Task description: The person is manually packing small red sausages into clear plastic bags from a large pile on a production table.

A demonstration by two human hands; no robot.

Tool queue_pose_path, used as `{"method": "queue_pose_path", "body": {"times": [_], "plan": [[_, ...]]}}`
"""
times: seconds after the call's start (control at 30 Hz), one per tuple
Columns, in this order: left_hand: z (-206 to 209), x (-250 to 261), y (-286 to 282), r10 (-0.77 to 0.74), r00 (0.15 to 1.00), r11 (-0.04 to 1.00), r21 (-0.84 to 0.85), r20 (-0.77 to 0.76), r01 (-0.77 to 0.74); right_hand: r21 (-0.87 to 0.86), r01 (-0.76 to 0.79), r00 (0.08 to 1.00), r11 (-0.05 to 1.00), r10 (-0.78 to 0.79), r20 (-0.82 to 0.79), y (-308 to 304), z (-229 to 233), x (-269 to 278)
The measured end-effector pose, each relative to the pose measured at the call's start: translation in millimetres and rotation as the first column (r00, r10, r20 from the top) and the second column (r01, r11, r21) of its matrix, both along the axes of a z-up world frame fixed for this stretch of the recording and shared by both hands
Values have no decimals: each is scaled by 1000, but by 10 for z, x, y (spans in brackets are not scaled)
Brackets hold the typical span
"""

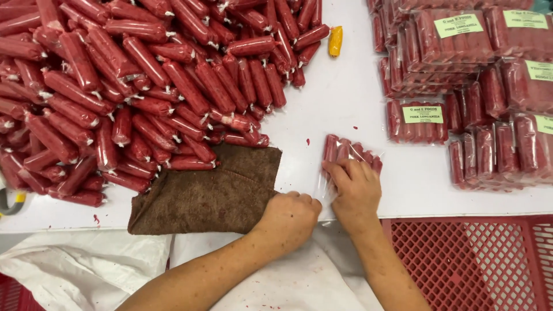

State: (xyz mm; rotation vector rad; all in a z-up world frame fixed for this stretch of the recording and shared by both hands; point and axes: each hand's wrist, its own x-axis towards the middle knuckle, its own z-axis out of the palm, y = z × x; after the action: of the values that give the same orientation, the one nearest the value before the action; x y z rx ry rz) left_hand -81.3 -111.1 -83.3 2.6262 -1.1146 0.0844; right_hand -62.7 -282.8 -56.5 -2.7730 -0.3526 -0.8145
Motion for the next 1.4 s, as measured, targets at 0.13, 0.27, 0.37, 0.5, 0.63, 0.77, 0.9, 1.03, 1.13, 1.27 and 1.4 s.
{"method": "queue_pose_path", "body": {"times": [0.13, 0.27, 0.37, 0.5, 0.63, 0.77, 0.9, 1.03, 1.13, 1.27, 1.4], "plan": [[251, 94, 119, 39, 998, 988, -152, 41, -32, -15, 48, 987, 999, -45, 153, -16, -124, -29], [379, 10, 97, 146, 989, 964, -222, -26, -149, 116, 184, 981, 976, -175, -85, -77, 113, -731], [527, 123, -88, 169, 949, 957, -273, 264, -95, 484, 401, 912, 777, -292, -287, -190, -44, -1018], [604, 354, -372, -50, 962, 964, -239, 268, 117, 675, 278, 954, 684, -115, -277, -223, 33, -1007], [490, 500, -514, -45, 935, 971, -203, 353, 123, 691, 148, 968, 707, 39, -246, -306, -14, -1024], [500, 537, -562, -60, 933, 970, -200, 356, 139, 691, 171, 952, 702, 63, -300, -344, -20, -1022], [503, 535, -688, 36, 927, 975, -219, 374, 50, 674, 148, 957, 723, 66, -281, -358, 20, -1013], [466, 474, -749, 135, 921, 955, -296, 366, -22, 665, 145, 968, 733, 35, -249, -305, 128, -1008], [573, 536, -515, -97, 965, 982, -133, 244, 133, 625, 125, 964, 771, 54, -259, -302, 133, -1080], [507, 604, -423, -155, 967, 975, -126, 204, 183, 614, 132, 944, 778, 91, -318, -282, 178, -1050], [497, 711, -473, -168, 946, 947, -221, 277, 233, 680, 183, 902, 710, 154, -404, -217, 330, -945]]}}
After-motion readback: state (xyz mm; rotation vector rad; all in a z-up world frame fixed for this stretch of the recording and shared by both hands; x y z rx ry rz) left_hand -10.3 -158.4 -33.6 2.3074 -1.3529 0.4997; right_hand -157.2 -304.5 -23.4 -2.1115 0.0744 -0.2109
